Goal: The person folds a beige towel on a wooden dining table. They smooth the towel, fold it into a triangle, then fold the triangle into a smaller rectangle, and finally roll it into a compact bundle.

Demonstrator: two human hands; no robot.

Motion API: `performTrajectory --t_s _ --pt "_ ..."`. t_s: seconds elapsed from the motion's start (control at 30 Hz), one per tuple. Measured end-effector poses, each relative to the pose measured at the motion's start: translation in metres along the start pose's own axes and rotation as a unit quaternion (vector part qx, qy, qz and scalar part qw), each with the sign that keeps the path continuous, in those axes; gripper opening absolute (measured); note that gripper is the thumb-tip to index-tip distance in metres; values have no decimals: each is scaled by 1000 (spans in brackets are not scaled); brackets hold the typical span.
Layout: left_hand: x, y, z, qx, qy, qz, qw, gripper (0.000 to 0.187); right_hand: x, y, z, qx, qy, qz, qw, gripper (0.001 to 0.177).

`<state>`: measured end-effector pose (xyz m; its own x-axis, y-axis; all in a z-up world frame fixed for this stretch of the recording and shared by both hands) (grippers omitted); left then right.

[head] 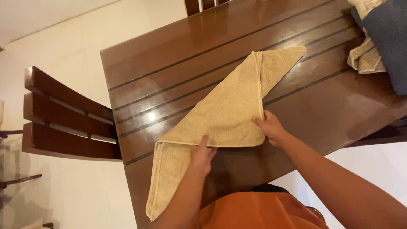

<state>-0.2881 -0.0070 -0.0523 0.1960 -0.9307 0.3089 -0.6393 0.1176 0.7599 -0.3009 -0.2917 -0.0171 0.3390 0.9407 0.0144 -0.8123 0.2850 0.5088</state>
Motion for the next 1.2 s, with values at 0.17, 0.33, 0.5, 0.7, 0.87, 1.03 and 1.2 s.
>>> performTrajectory --t_s 0.17,0.33,0.5,0.7,0.87,1.03,1.2 --pt "55 23 34 -57 31 125 990 66 21 18 -6 59 -150 29 986 46" --pt "105 38 51 -91 71 193 974 57 30 21 -1 95 -196 94 972 46" --pt "116 35 41 -18 43 171 984 45 17 -19 -8 143 -237 109 955 50" --pt "120 51 36 51 62 175 981 35 0 -100 4 119 -210 174 955 56" --pt "123 63 27 72 81 186 977 36 -28 -172 29 145 -154 160 964 50" --pt "126 72 15 121 80 146 979 36 -43 -239 59 142 -74 74 984 36" --pt "131 72 13 147 55 98 983 35 -27 -309 80 117 -66 186 973 26"
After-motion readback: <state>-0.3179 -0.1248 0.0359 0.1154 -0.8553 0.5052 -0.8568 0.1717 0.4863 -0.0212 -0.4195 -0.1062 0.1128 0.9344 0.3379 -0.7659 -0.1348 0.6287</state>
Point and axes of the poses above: each hand's wrist, its own y-axis away from the middle knuckle, its own x-axis out of the palm, z = x × y, the point moved 7 cm from there along -y, towards the middle knuckle, and after that the axes turned 4 degrees about z, right-handed, at the moved point
